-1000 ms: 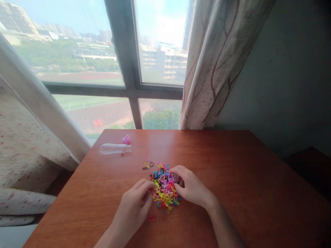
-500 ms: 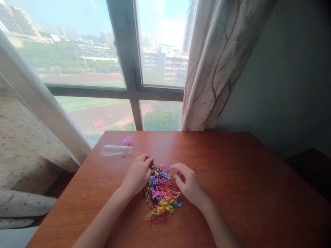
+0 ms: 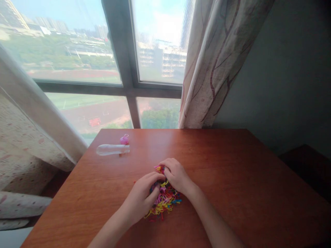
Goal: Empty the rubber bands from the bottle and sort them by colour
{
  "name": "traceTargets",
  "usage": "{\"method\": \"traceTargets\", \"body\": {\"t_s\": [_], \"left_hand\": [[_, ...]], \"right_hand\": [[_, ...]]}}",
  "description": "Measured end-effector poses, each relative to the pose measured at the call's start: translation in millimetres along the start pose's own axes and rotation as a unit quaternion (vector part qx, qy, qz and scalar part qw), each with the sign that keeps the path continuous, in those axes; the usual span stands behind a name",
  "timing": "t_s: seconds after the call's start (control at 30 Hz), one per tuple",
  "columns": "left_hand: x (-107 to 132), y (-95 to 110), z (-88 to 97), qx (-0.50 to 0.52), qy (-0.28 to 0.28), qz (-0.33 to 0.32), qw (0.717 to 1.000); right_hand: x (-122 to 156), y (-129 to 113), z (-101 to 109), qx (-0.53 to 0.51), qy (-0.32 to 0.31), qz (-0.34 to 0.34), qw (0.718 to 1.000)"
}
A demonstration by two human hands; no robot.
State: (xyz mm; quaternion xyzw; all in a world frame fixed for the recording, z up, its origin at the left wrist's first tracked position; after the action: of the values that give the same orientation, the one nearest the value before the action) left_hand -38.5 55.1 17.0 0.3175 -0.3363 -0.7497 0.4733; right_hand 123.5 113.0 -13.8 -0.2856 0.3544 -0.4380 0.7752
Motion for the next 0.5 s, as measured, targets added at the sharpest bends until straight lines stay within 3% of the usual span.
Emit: {"method": "traceTargets", "body": {"t_s": [0.13, 0.23, 0.37, 0.5], "left_hand": [[13.5, -2.5, 5.6, 0.038, 0.003, -0.028, 0.999], [15.3, -10.4, 15.9, 0.041, 0.039, -0.044, 0.997], [11.8, -25.3, 24.1, -0.020, 0.096, -0.005, 0.995], [13.8, -40.5, 13.6, -0.082, 0.161, 0.056, 0.982]], "right_hand": [[6.1, 0.5, 5.3, -0.100, -0.038, -0.013, 0.994], [7.2, 6.5, 8.5, -0.155, -0.002, -0.036, 0.987], [-1.5, 13.7, 5.6, -0.103, 0.062, -0.027, 0.992], [-8.7, 7.3, -5.0, -0.023, 0.028, 0.047, 0.998]]}}
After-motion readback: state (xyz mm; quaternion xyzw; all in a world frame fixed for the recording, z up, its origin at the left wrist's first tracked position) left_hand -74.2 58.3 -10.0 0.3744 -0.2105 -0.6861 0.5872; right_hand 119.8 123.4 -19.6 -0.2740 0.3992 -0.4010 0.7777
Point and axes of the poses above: each hand's wrist, its own x-axis away from the middle knuckle, its own z-axis out of the back of the hand, y = z × x, the point moved 1 cm from there along -x, towards the middle knuckle, and after that the axes turned 3 degrees about y, right-handed, at the moved point
